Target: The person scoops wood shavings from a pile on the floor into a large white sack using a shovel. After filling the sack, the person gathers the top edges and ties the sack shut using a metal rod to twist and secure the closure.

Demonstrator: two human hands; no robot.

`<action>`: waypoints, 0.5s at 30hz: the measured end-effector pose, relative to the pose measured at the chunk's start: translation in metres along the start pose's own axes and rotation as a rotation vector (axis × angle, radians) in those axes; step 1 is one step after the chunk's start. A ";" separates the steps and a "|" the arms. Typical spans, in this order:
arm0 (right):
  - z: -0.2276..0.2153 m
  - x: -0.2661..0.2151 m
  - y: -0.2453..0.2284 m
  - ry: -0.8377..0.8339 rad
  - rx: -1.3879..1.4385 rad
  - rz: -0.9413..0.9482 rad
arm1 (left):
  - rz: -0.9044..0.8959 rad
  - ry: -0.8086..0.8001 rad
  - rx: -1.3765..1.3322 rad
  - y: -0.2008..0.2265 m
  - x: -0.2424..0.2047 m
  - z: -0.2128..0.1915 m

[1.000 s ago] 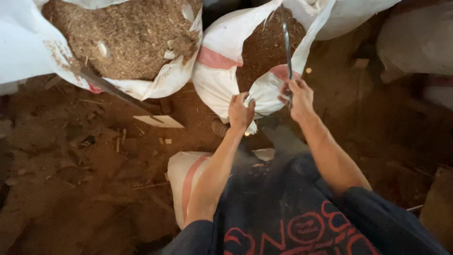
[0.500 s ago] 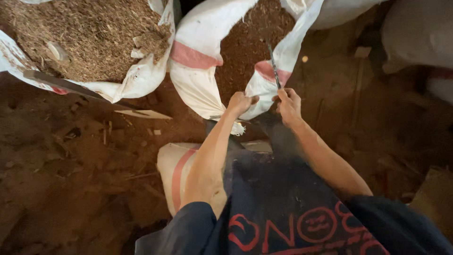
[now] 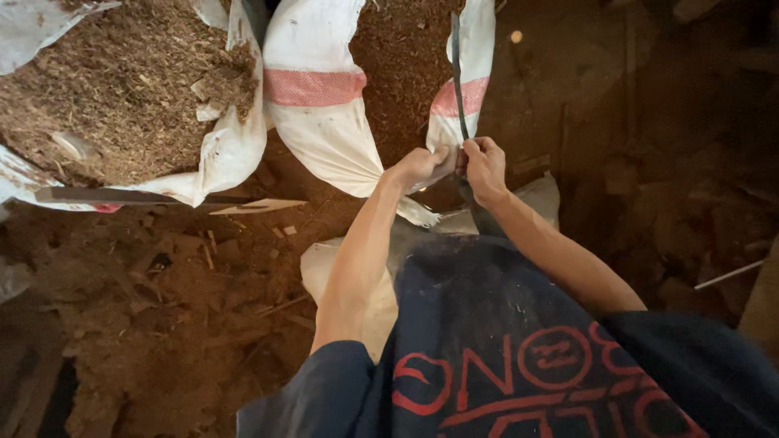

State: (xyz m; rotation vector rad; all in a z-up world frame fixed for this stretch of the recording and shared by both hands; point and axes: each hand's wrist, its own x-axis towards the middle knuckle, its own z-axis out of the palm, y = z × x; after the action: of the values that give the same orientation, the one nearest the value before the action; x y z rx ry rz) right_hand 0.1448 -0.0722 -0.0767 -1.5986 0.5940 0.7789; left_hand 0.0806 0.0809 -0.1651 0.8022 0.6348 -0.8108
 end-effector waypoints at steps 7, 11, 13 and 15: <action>-0.011 0.001 0.000 0.030 0.058 0.086 | 0.095 0.030 0.308 -0.018 0.002 0.008; -0.018 -0.004 -0.004 0.057 0.118 0.121 | -0.012 0.270 0.644 -0.021 -0.002 0.009; -0.020 -0.003 -0.009 0.051 0.106 0.096 | -0.039 0.262 0.612 -0.019 0.007 0.012; -0.024 -0.003 -0.010 0.065 0.089 0.079 | 0.011 -0.023 0.238 -0.023 0.017 0.019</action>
State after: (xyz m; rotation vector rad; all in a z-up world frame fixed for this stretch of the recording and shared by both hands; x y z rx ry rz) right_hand 0.1540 -0.0946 -0.0658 -1.5306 0.7324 0.7506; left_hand 0.0745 0.0491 -0.1766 1.0099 0.5186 -0.8948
